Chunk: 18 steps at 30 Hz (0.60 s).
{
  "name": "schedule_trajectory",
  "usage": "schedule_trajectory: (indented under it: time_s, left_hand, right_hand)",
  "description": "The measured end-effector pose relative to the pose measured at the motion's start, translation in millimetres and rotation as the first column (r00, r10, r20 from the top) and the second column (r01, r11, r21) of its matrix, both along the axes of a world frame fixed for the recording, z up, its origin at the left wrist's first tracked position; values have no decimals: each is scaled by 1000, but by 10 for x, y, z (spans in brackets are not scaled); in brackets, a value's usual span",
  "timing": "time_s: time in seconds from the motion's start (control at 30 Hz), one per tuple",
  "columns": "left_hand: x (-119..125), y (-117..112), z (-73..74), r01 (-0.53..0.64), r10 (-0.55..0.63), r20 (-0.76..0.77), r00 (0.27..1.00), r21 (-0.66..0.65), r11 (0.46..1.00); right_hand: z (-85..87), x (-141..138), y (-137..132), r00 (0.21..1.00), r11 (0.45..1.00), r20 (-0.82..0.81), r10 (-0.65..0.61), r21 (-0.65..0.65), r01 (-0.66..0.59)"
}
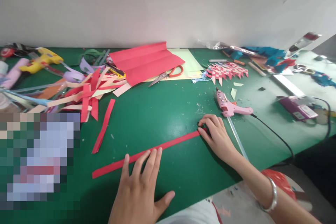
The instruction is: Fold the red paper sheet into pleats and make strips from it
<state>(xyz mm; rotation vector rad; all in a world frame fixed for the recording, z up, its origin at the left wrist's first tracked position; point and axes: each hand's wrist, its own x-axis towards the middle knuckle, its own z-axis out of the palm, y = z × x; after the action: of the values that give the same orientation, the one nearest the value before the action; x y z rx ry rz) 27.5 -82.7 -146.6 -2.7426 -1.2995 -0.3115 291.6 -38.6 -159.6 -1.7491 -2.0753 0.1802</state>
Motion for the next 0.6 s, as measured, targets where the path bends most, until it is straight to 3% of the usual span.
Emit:
schedule_trajectory:
  time_s: [0.3, 0.47, 0.53, 0.6]
  left_hand:
    - [1, -23, 19, -35, 35, -13, 999, -38, 999]
    - [-3, -45, 17, -42, 42, -7, 999, -17, 999]
    - [-8, -51, 10, -36, 36, 5, 999, 10, 999]
    - [-10, -53, 2, -33, 32, 13, 999, 32, 999]
  right_hand:
    - [-49, 77, -18, 1000, 999, 11, -4, 38, 4]
    - [2, -90, -93, 982, 976, 129, -134, 188, 108]
    - [77, -259, -185, 979, 984, 203, -26, 178, -11]
    - [161, -454, -300, 940, 968, 257, 226, 46, -245]
